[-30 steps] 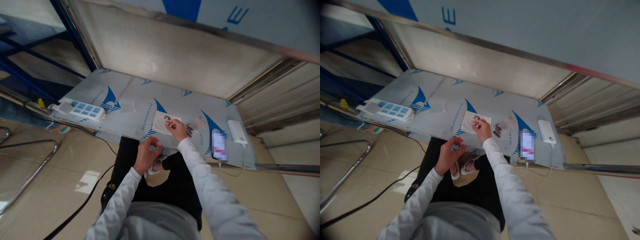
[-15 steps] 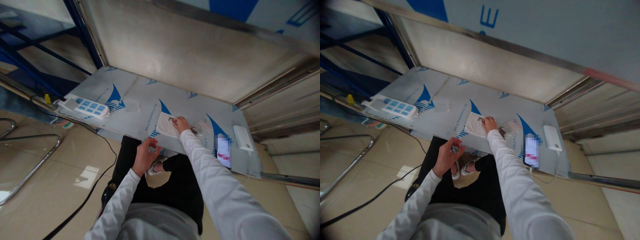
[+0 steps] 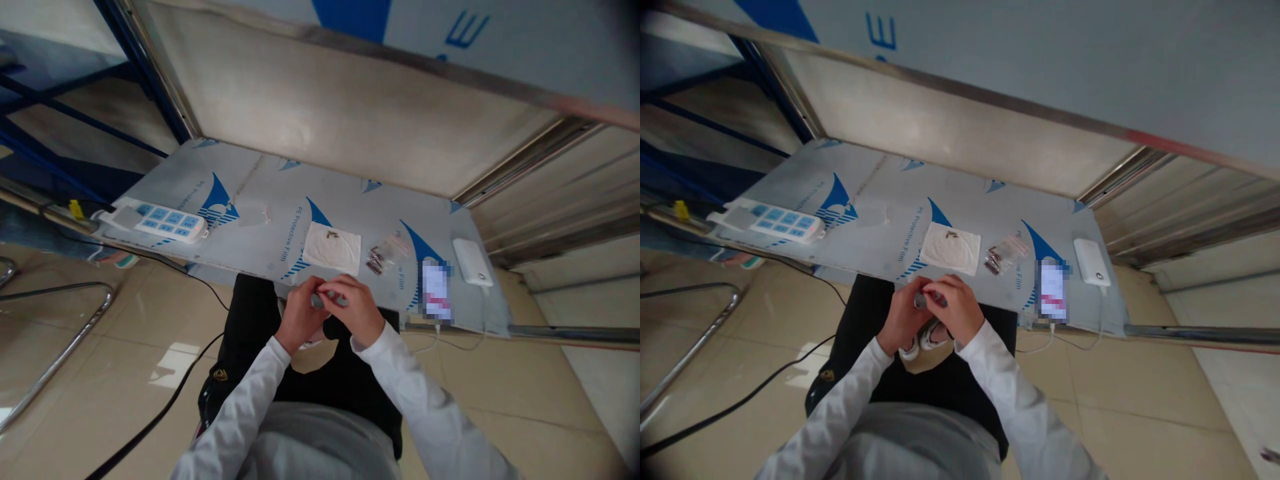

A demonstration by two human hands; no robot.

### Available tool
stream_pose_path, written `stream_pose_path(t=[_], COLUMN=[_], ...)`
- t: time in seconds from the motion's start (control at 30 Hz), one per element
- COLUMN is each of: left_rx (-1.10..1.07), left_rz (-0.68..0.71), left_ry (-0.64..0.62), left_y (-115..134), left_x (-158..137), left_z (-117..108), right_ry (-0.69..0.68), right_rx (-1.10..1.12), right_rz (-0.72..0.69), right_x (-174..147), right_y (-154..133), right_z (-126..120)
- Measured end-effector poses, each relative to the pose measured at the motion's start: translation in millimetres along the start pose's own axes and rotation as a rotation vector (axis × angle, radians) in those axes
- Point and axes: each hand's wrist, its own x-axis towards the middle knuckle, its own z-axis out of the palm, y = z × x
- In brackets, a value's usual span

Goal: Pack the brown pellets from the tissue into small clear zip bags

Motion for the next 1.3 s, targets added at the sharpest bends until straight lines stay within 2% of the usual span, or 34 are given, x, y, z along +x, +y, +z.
stream_pose_path(t=[0.13, 0.37, 0.47, 0.6, 0.7, 0.8, 0.9, 1.03, 1.17, 1.3], left_rx=[-0.028, -0.150, -0.345, -0.627, -0.624, -0.642, -0.659, -0.624, -0.584, -0.630], left_rz=[0.009, 0.066, 0.046, -0.114, -0.116, -0.081, -0.070, -0.047, -0.020, -0.012], left_ry=[-0.054, -0.058, -0.069, 0.012, 0.101, 0.180, 0.185, 0.157, 0.236, 0.298], left_y=[6, 16, 19, 23, 28, 32, 34, 35, 37, 40], left_x=[-2, -4, -3, 3, 10, 16, 20, 26, 36, 59], left_z=[9, 7, 3, -3, -4, -2, 1, 1, 1, 6], right_ry=[-0.125, -0.062, -0.015, 0.007, 0.121, 0.230, 0.311, 0.412, 0.417, 0.470], right_rx=[-0.112, -0.022, 0.094, 0.229, 0.387, 0.617, 0.767, 0.808, 0.836, 0.914], right_rz=[-0.024, 0.011, 0.052, 0.138, 0.198, 0.321, 0.413, 0.400, 0.366, 0.397], right_x=[-11, -26, -25, -20, -17, -12, -5, 4, 17, 35], right_y=[-7, 3, 10, 13, 14, 15, 16, 14, 12, 13], right_z=[-6, -28, -39, -48, -43, -29, -15, -9, -14, -14])
